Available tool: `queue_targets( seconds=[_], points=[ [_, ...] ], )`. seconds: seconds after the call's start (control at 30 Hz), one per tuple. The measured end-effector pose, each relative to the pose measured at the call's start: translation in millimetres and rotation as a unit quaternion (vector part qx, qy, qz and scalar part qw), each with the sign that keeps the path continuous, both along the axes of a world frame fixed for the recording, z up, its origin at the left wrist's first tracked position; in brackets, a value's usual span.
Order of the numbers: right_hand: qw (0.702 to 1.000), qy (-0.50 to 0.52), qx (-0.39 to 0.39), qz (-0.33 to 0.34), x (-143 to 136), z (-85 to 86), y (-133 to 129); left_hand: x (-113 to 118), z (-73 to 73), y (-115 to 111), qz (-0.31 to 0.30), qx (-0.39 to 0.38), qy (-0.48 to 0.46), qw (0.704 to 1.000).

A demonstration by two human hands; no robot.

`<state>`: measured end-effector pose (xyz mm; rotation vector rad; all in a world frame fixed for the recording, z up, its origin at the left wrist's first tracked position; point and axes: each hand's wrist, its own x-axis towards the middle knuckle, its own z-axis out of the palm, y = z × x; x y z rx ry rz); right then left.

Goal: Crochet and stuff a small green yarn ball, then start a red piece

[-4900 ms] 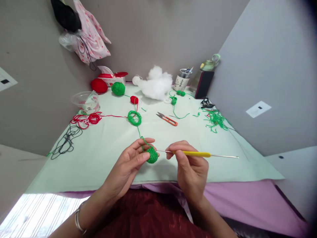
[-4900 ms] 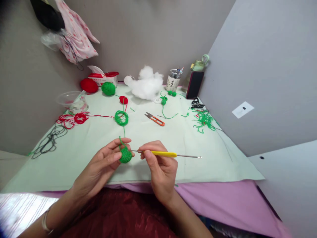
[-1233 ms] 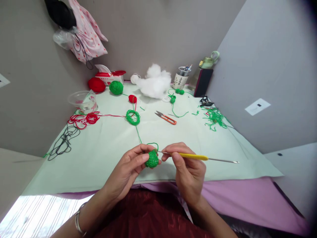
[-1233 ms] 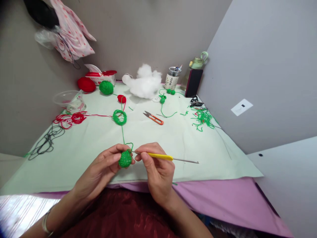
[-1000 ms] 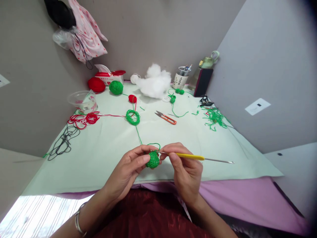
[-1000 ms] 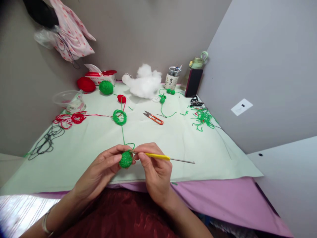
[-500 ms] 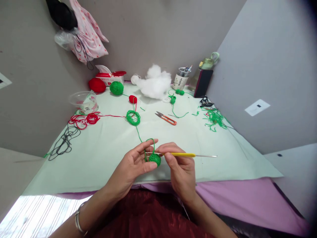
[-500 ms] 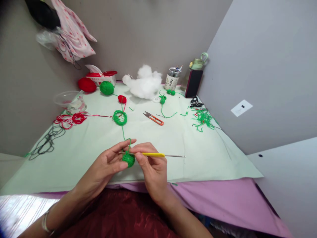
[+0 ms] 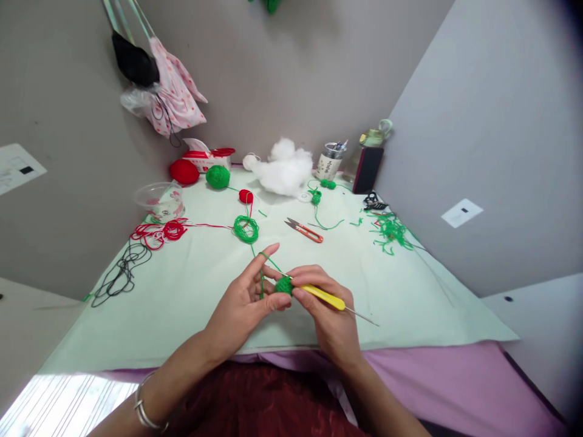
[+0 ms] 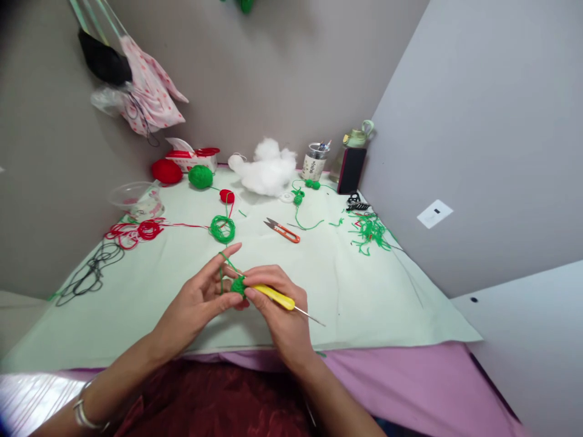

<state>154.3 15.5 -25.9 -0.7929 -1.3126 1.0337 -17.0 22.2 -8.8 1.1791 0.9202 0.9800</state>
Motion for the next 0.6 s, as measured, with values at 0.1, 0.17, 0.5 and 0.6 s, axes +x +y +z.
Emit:
queue_targets(
  seconds=[0.1,0.17,0.5,0.6],
  points=[
    [0.999,-0.035,0.008,0.005,1.8,9.1,5.9,0.2,5.3,2.0,0.014,0.003,-0.031,0.999],
    [0.998,-0.057,0.009,0.020,3.0,15.8,10.4,-0.1,8.8,4.5,0.026,0.023,-0.024,0.999],
    [0.990,-0.106,0.090,0.001,1.6,48.5,86.7,12.0,29.6,79.7,0.104,0.143,-0.017,0.984],
    [0.997,-0.075,0.020,0.011,-2.5,52.7,124.2,17.3,23.5,115.3,0.126,0.144,-0.038,0.981]
  ],
)
